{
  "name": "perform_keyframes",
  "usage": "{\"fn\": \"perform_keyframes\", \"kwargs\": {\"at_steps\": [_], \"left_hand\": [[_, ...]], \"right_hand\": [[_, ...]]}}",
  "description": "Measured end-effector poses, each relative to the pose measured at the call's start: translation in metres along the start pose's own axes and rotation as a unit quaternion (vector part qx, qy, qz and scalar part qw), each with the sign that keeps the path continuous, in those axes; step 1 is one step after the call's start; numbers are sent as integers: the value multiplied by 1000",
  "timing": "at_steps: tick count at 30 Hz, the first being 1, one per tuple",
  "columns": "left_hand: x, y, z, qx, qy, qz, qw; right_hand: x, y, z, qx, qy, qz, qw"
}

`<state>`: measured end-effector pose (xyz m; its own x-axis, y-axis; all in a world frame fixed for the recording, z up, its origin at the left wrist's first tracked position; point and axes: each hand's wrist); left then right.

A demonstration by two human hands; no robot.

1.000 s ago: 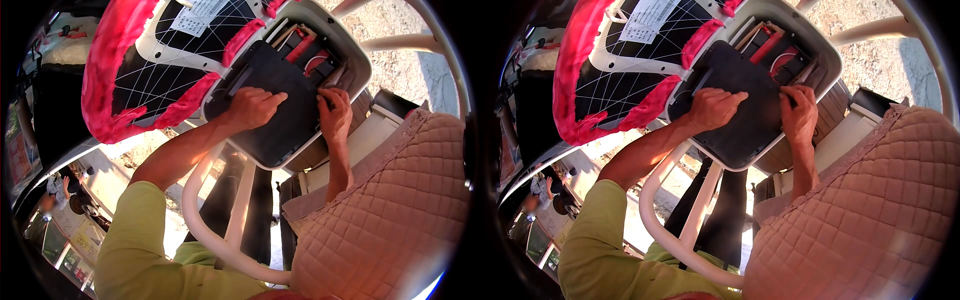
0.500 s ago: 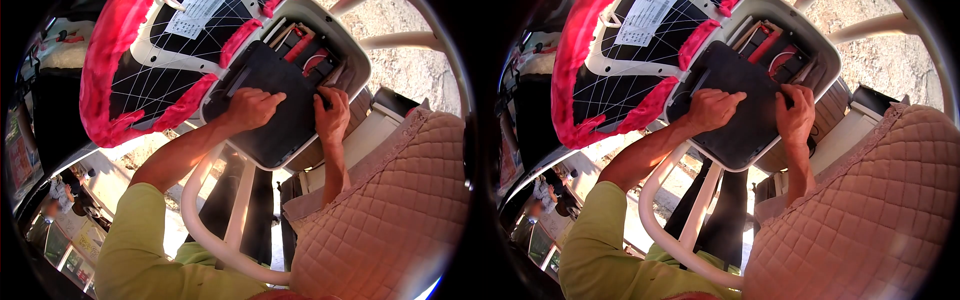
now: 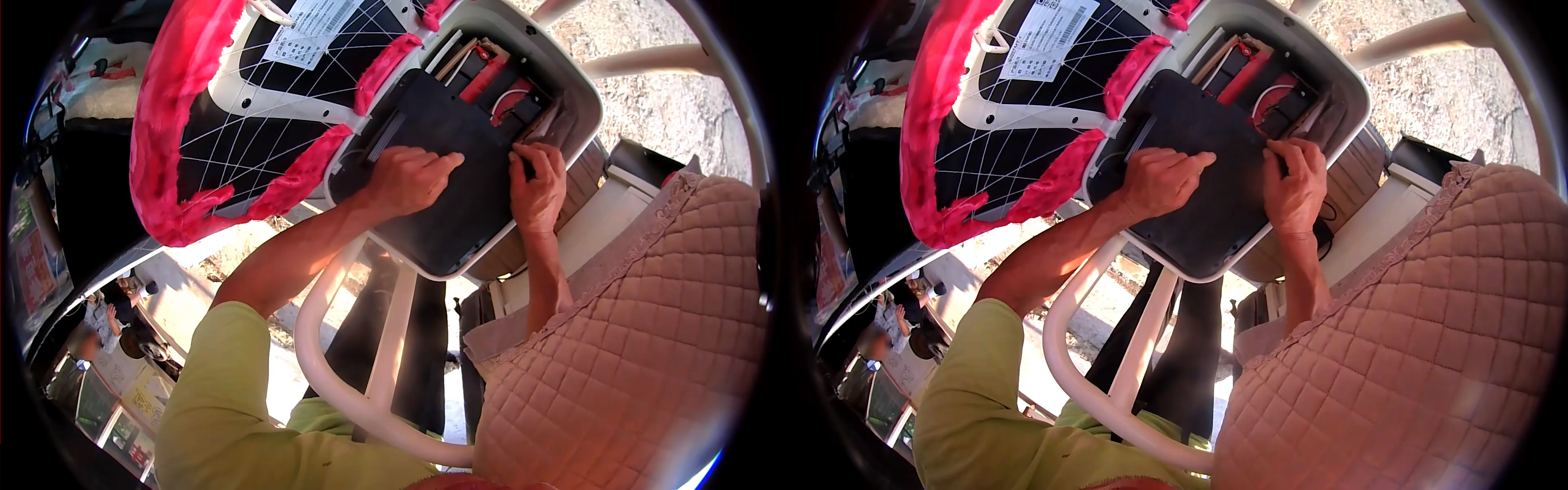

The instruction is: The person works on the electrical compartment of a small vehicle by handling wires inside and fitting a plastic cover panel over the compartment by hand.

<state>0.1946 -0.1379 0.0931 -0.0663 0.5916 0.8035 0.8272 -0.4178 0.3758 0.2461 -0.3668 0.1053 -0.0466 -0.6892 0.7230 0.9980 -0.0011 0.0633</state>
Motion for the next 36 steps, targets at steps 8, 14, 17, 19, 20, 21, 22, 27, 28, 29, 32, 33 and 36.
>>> {"fn": "perform_keyframes", "kwargs": {"at_steps": [8, 14, 17, 19, 20, 21, 22, 27, 28, 29, 32, 33, 36], "left_hand": [[-1, -1, 1, 4, -10, -4, 1000], [-2, -2, 1, 2, -11, -5, 1000], [-1, -1, 1, 1, -11, -5, 1000], [-1, -1, 1, 2, -11, -6, 1000], [-1, -1, 1, 2, -11, -6, 1000], [-1, -1, 1, 2, -11, -6, 1000], [-1, -1, 0, 2, -10, -6, 1000], [-1, -1, 1, 3, -9, -8, 1000], [-1, -1, 1, 2, -10, -9, 1000], [-1, -1, 1, 0, -11, -10, 1000], [-1, -1, 1, 3, -9, -5, 1000], [-1, -1, 1, 3, -10, -6, 1000], [-1, -1, 1, 4, -10, -5, 1000]], "right_hand": [[-8, 0, 1, -11, -42, -32, 999], [1, -1, 8, 3, 5, -15, 1000], [0, -2, 2, 39, -21, -22, 999], [-2, -2, 1, 39, -29, -26, 998], [-2, -1, 1, 34, -29, -23, 999], [-2, -1, 2, 28, -29, -20, 999], [-2, 0, 3, 22, -29, -17, 999], [-7, 2, 3, 5, -37, -31, 999], [-7, 2, 3, 6, -39, -36, 999], [-8, 2, 3, 5, -39, -36, 999], [-8, 2, 3, 1, -40, -34, 999], [-8, 1, 3, 0, -39, -32, 999], [-4, 1, 6, 3, -24, -25, 999]]}}
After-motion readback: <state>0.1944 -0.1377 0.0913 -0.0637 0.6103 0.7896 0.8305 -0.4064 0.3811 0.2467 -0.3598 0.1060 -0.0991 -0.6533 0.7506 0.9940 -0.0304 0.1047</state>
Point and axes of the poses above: each hand's wrist, its own y-axis towards the middle knuckle, its own x-axis out of the back of the hand, z = x × y, and after that the axes turned 9 degrees about -x, right-handed
